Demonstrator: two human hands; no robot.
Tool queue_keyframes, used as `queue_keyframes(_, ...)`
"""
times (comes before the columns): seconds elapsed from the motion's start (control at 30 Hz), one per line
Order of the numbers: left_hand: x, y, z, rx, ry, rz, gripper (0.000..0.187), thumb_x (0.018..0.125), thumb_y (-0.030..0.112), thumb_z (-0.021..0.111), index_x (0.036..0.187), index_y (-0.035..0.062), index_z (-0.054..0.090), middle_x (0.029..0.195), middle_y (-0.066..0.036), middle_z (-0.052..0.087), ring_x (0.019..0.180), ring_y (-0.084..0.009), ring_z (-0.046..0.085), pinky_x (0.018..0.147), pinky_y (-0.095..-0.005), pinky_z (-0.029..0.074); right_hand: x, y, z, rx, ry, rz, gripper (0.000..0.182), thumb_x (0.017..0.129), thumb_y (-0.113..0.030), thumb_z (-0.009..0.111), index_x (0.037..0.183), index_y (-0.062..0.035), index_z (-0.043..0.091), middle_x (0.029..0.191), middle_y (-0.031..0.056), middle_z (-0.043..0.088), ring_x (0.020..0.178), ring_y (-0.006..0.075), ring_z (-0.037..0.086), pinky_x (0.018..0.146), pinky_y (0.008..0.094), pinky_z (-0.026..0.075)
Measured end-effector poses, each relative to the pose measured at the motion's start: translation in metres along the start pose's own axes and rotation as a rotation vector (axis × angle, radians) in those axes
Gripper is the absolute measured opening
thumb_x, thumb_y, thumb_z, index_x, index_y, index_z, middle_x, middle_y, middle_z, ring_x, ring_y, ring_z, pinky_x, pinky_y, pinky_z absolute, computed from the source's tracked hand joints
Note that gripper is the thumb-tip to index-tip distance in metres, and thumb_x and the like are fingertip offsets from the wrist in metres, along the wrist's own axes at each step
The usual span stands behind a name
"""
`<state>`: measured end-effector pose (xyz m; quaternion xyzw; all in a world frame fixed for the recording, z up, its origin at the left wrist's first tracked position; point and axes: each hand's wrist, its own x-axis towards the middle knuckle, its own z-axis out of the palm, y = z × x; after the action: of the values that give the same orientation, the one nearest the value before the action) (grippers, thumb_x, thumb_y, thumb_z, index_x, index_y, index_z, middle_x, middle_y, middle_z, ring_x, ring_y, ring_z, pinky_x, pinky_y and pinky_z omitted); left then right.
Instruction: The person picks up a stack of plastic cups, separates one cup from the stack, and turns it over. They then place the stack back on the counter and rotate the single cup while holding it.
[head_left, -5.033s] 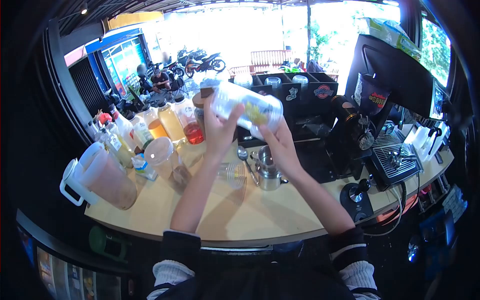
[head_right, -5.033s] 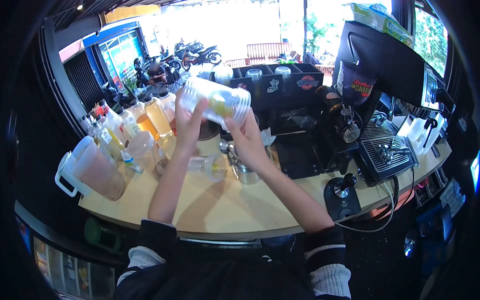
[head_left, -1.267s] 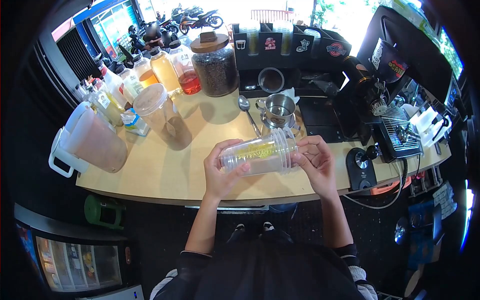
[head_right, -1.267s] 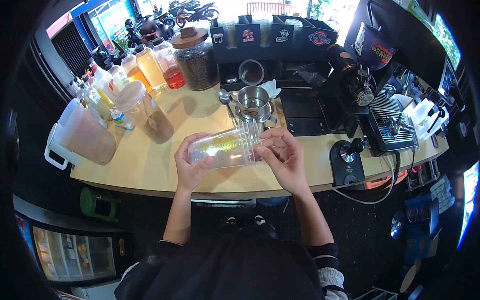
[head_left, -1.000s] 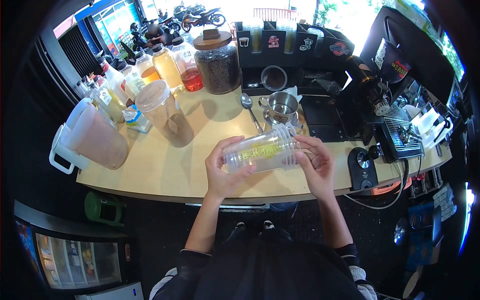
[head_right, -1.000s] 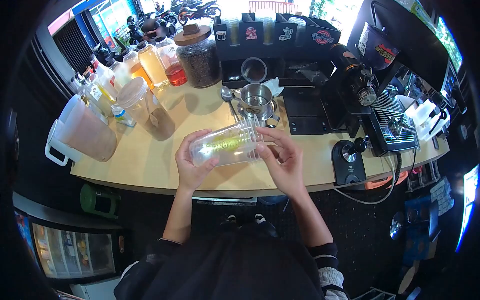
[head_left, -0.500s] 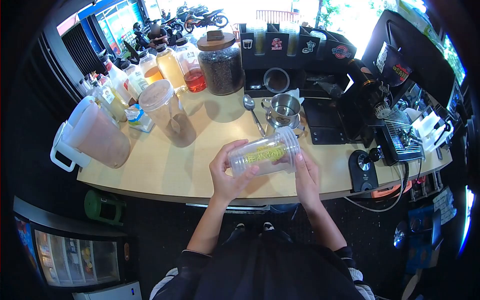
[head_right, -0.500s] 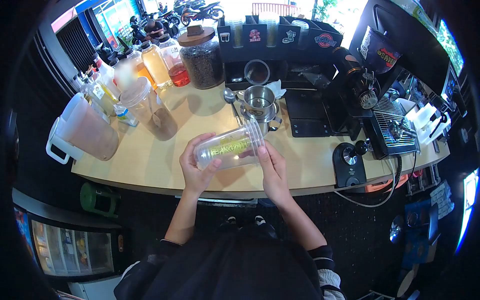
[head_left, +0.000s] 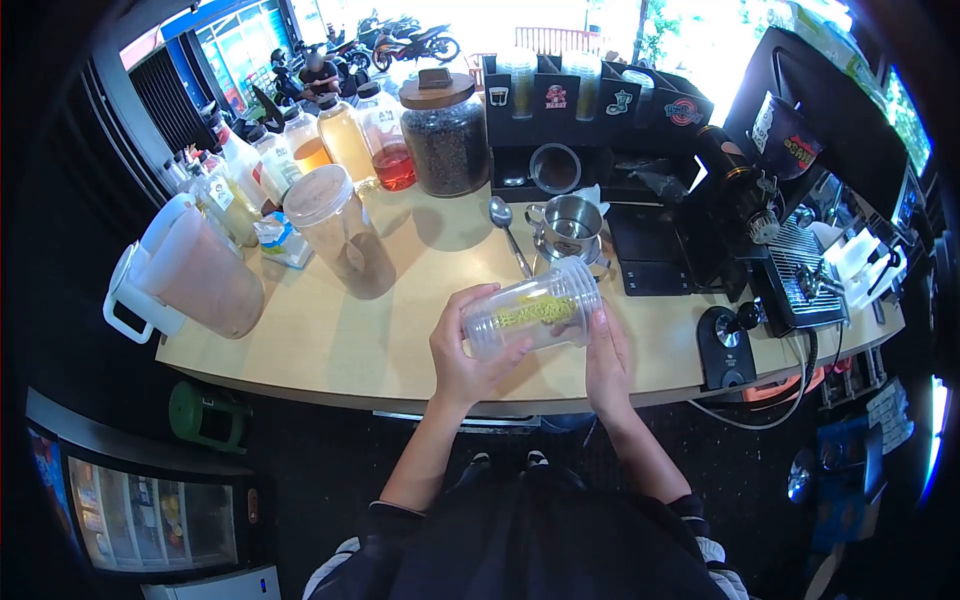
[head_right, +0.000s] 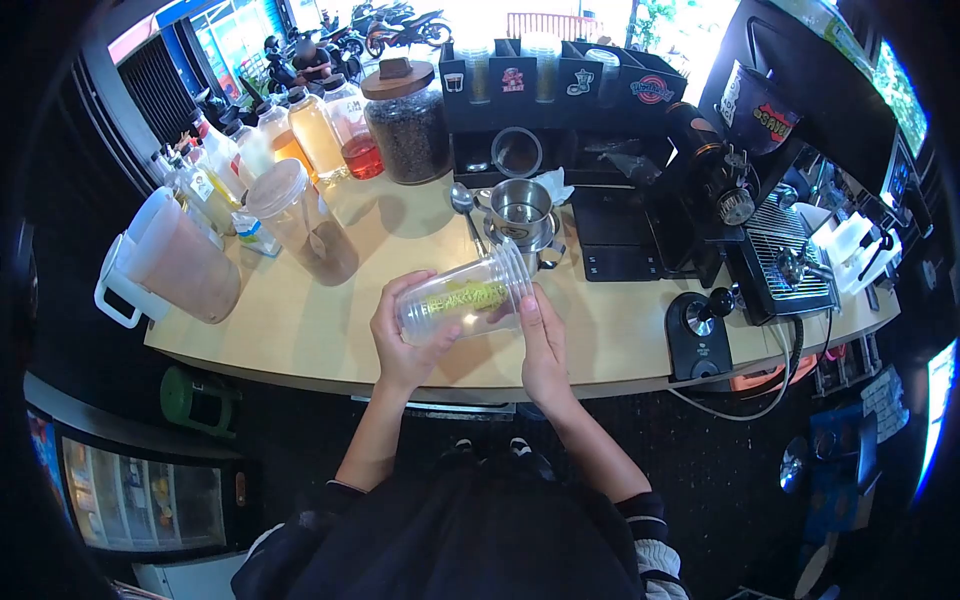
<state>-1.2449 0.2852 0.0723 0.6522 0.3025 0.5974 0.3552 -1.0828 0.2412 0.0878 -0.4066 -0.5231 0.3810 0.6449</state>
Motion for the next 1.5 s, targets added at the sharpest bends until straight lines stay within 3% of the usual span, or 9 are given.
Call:
queue_keyframes(0.1,0.000,-0.003,-0.001,-0.004,-0.002,-0.012,0.064,0.067,0.023,0.079,0.116,-0.0022,0.047,0.112,-0.014,0.055,0.103,-0.0200,0.055,0.089,-0.0320,0.044,0.005,-0.010,-0.004,0.062,-0.104,0.064,0.039,0.098,-0.028,0.032,0.107,0.0032,0.054,0.087,0.0116,0.064,0.085,0.0165,0.058,0.084,0.0303,0.041)
queue_keyframes(0.3,-0.010,-0.010,-0.003,-0.045,-0.014,0.047,0.064,0.066,0.023,0.080,0.115,-0.0018,0.047,0.114,-0.014,0.054,0.104,-0.0207,0.054,0.090,-0.0324,0.044,0.001,-0.021,-0.009,0.094,-0.091,0.206,0.039,0.097,-0.028,0.038,0.100,0.0054,0.059,0.084,0.0147,0.067,0.076,0.0198,0.065,0.077,0.0304,0.047)
queue_keyframes(0.6,-0.006,-0.007,0.003,-0.077,0.030,0.042,0.061,0.069,0.026,0.078,0.113,-0.0020,0.048,0.112,-0.016,0.054,0.104,-0.0208,0.054,0.091,-0.0325,0.043,0.009,-0.021,-0.011,0.097,-0.057,0.160,0.038,0.095,-0.027,0.042,0.092,0.0043,0.063,0.078,0.0108,0.066,0.075,0.0175,0.063,0.074,0.0296,0.046)
queue_keyframes(0.77,-0.011,-0.004,0.010,-0.156,0.039,-0.033,0.060,0.069,0.026,0.078,0.113,-0.0023,0.048,0.112,-0.016,0.055,0.104,-0.0209,0.054,0.090,-0.0323,0.043,0.007,-0.014,-0.017,0.048,-0.024,0.088,0.038,0.095,-0.027,0.042,0.092,0.0046,0.064,0.076,0.0110,0.065,0.075,0.0163,0.062,0.072,0.0293,0.046)
queue_keyframes(1.03,-0.012,-0.006,0.008,-0.022,0.060,0.093,0.062,0.067,0.027,0.079,0.113,-0.0022,0.049,0.112,-0.016,0.054,0.102,-0.0209,0.055,0.089,-0.0323,0.044,0.008,-0.029,-0.017,0.121,0.033,0.171,0.034,0.094,-0.021,0.045,0.094,0.0076,0.063,0.080,0.0121,0.066,0.075,0.0172,0.064,0.074,0.0280,0.047)
queue_keyframes(1.23,-0.009,-0.004,0.010,-0.070,0.120,0.067,0.062,0.068,0.026,0.079,0.114,-0.0023,0.048,0.112,-0.016,0.055,0.102,-0.0205,0.055,0.089,-0.0323,0.044,0.009,-0.022,-0.015,0.025,0.070,0.016,0.033,0.094,-0.020,0.045,0.102,0.0073,0.061,0.085,0.0126,0.066,0.079,0.0173,0.064,0.077,0.0280,0.047)
queue_keyframes(1.5,-0.009,-0.006,0.014,-0.031,0.112,0.072,0.062,0.069,0.027,0.078,0.114,-0.0030,0.047,0.112,-0.016,0.054,0.101,-0.0201,0.056,0.088,-0.0318,0.045,0.007,-0.021,-0.002,-0.085,0.066,0.008,0.039,0.098,-0.026,0.034,0.104,0.0038,0.059,0.081,0.0098,0.062,0.077,0.0138,0.058,0.075,0.0279,0.043)
